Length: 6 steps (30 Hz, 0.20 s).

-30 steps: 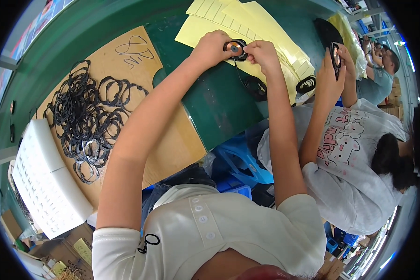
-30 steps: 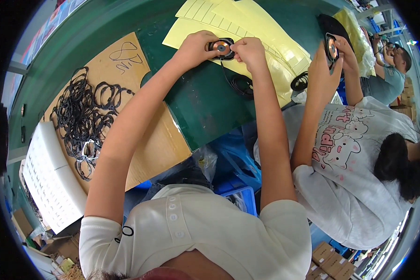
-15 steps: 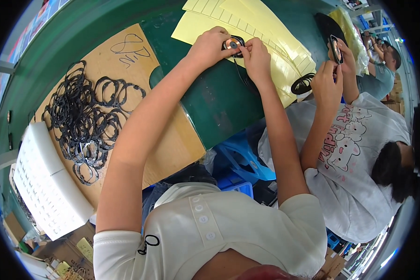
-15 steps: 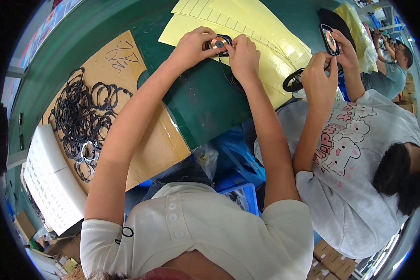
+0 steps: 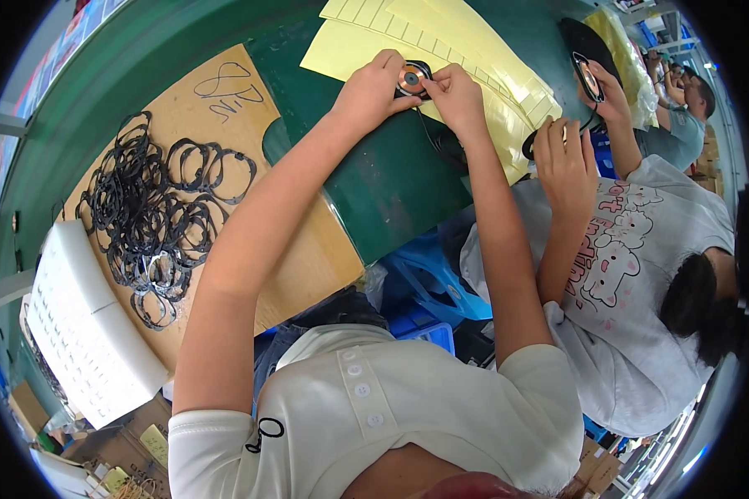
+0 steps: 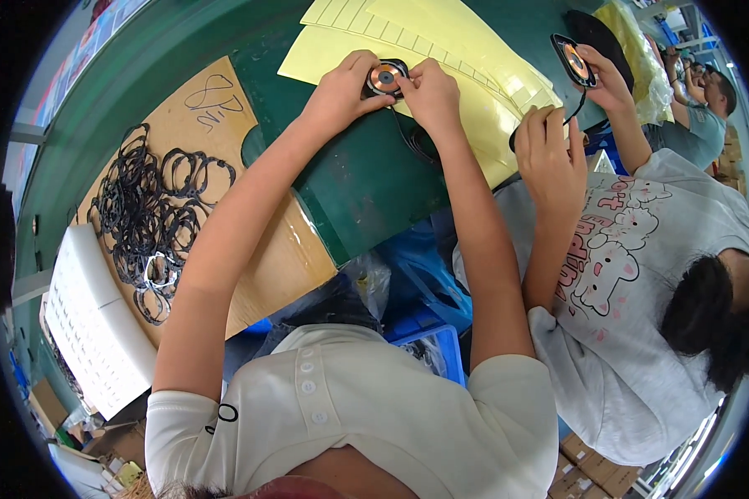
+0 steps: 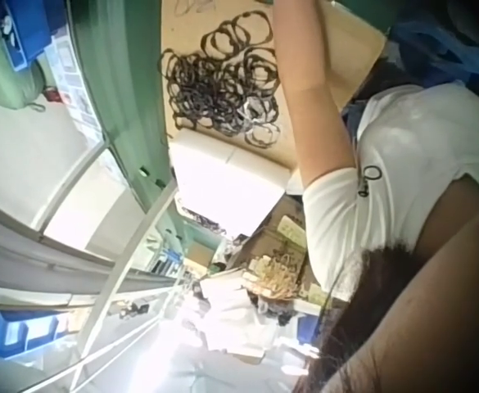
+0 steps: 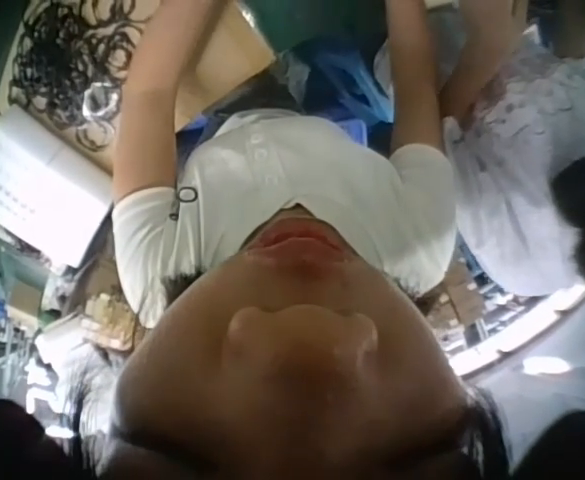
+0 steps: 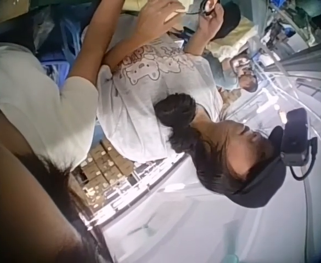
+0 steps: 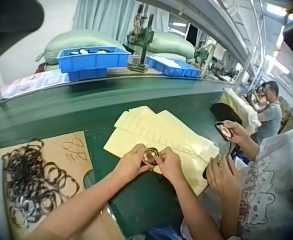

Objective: Assembling black wire loops onto circular components at a factory workstation.

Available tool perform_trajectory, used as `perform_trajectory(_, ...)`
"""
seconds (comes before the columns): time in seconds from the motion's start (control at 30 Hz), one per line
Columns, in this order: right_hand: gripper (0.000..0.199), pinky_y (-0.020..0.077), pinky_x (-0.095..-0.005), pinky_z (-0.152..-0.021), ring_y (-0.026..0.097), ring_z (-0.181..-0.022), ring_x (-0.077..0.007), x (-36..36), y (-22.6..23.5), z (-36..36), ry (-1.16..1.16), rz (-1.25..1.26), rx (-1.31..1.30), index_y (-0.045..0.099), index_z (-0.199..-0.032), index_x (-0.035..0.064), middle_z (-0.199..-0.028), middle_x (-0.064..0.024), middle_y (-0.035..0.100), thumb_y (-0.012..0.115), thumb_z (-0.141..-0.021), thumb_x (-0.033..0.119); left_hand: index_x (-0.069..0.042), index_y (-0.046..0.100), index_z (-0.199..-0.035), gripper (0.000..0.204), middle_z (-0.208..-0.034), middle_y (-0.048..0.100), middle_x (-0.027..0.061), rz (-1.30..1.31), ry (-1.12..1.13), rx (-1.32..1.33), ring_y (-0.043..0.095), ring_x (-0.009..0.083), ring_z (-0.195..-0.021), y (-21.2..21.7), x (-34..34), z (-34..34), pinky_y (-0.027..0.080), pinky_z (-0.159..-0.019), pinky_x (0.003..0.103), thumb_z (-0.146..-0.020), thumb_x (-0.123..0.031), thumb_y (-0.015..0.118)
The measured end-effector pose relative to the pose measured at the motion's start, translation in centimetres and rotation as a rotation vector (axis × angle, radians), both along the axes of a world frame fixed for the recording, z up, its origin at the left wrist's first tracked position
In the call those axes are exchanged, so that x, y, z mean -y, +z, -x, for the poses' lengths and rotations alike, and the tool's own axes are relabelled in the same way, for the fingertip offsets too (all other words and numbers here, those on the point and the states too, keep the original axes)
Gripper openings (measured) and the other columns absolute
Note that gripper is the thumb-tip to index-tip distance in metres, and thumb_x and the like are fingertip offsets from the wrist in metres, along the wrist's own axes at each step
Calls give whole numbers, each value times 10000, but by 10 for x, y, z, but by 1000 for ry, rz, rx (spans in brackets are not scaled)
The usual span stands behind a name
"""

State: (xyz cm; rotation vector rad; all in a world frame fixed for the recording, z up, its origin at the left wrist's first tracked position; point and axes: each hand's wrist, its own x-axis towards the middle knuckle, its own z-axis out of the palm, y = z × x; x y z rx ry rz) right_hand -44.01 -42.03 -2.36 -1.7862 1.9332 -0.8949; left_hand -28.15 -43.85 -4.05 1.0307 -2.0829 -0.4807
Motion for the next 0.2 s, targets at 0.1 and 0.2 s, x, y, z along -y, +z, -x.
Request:
perform_trajectory(0.1,218,457,-302,-597,575,-606,-219,2,0,2,9,1,-5,543,-800,3,-669,-90,599,661,-738,176,-60,537,-1031,446,-1024,543,100,43,-1,-6,562,273,-773,-5,-1,1,464,-721,322,-660,-223,724)
perform_trajectory(0.2,244,463,-288,-606,580,-618,-222,6,-2,5,30,-50,117,561,-867,-1,-691,-83,610,663,-734,176,-75,513,-1085,491,-1029,535,110,76,-73,-25,560,287,-854,-6,4,-5,456,-767,324,-668,-231,721)
